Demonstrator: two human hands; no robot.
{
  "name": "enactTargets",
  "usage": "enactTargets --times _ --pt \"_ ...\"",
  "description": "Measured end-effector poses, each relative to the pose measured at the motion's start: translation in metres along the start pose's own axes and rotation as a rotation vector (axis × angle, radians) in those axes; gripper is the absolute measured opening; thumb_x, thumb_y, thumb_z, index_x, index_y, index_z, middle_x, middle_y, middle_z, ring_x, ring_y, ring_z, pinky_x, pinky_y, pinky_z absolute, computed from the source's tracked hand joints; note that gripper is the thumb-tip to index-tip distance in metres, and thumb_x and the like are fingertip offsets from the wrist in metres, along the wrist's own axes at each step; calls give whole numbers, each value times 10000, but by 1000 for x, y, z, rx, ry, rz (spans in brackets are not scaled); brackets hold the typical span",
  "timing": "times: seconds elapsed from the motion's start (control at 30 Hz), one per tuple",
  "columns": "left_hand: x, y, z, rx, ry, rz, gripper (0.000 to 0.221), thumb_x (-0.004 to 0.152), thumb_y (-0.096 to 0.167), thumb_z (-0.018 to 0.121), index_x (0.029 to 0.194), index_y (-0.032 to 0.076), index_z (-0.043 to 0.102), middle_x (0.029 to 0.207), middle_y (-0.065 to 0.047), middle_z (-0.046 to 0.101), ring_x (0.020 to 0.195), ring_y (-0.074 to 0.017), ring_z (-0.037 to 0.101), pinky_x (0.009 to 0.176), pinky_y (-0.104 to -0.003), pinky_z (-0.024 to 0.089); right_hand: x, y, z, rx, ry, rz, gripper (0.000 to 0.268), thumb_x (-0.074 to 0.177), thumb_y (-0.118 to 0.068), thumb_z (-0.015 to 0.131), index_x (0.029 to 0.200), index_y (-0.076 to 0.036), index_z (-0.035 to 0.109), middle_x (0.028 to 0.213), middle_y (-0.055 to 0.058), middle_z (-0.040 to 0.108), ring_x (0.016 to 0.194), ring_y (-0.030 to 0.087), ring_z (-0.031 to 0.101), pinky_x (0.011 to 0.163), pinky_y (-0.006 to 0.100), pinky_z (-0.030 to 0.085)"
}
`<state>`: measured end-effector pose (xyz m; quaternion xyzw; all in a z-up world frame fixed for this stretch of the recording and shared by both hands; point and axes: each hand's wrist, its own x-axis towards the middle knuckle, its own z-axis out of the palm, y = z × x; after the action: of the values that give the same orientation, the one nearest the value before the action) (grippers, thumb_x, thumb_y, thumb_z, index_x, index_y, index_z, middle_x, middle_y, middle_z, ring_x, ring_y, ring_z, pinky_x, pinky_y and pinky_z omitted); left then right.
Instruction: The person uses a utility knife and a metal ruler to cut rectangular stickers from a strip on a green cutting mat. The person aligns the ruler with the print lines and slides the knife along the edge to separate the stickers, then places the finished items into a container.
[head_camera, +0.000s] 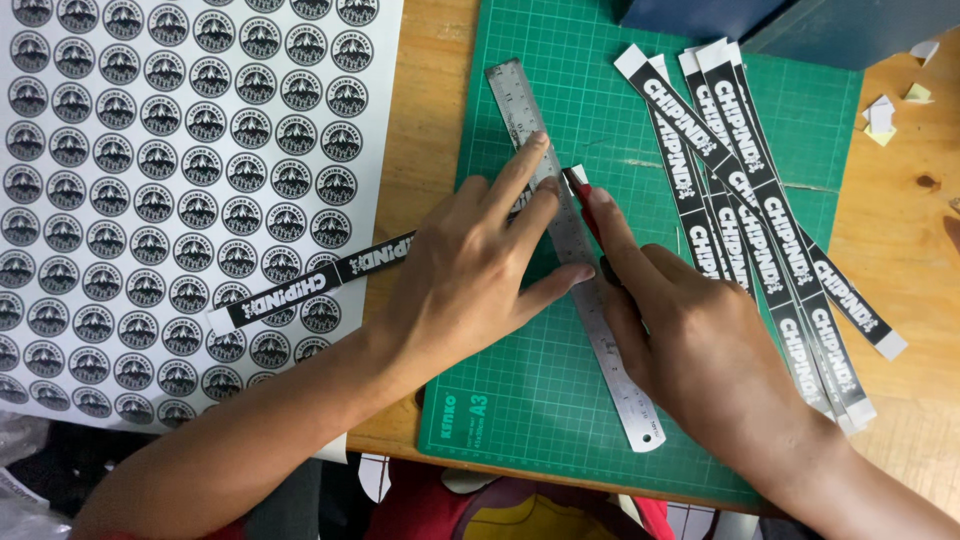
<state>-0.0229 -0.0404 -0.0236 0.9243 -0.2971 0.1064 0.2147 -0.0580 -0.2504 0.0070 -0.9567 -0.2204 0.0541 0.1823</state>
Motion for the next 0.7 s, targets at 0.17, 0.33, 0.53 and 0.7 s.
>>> enactTargets --times 0.17,0.33,0.53,0.7 --pt "-1 1 -1 53 -4 -1 557 1016 497 705 1238 -5 610 1489 -234 484 780 -282 583 652 -401 521 -24 -2 -15 -22 -113 14 688 978 -176 569 1633 -137 361 685 46 566 404 286 524 403 480 415" --pt "1 -2 2 3 -8 1 570 996 502 732 1220 -13 634 1491 -234 462 811 -266 623 697 -387 572 -21 13 -44 31 -237 302 700 897 -328 657 1572 -417 496 463 141 661 320 315 519 435 412 449" --pt "3 -3 -1 -32 -6 1 605 924 506 816 1153 -15 609 1405 -270 472 1022 -367 707 752 -420 667 -4 36 -35 -7 181 216 297 1080 -182 723 1263 43 658 801 100 655 566 275 550 614 422 438" --pt "2 -1 -4 -64 17 -15 584 897 473 853 1099 -11 597 1364 -275 506 961 -349 702 741 -422 645 9 35 -16 2 157 193 189 1088 -206 681 1014 -47 610 834 103 582 675 334 555 594 460 401"
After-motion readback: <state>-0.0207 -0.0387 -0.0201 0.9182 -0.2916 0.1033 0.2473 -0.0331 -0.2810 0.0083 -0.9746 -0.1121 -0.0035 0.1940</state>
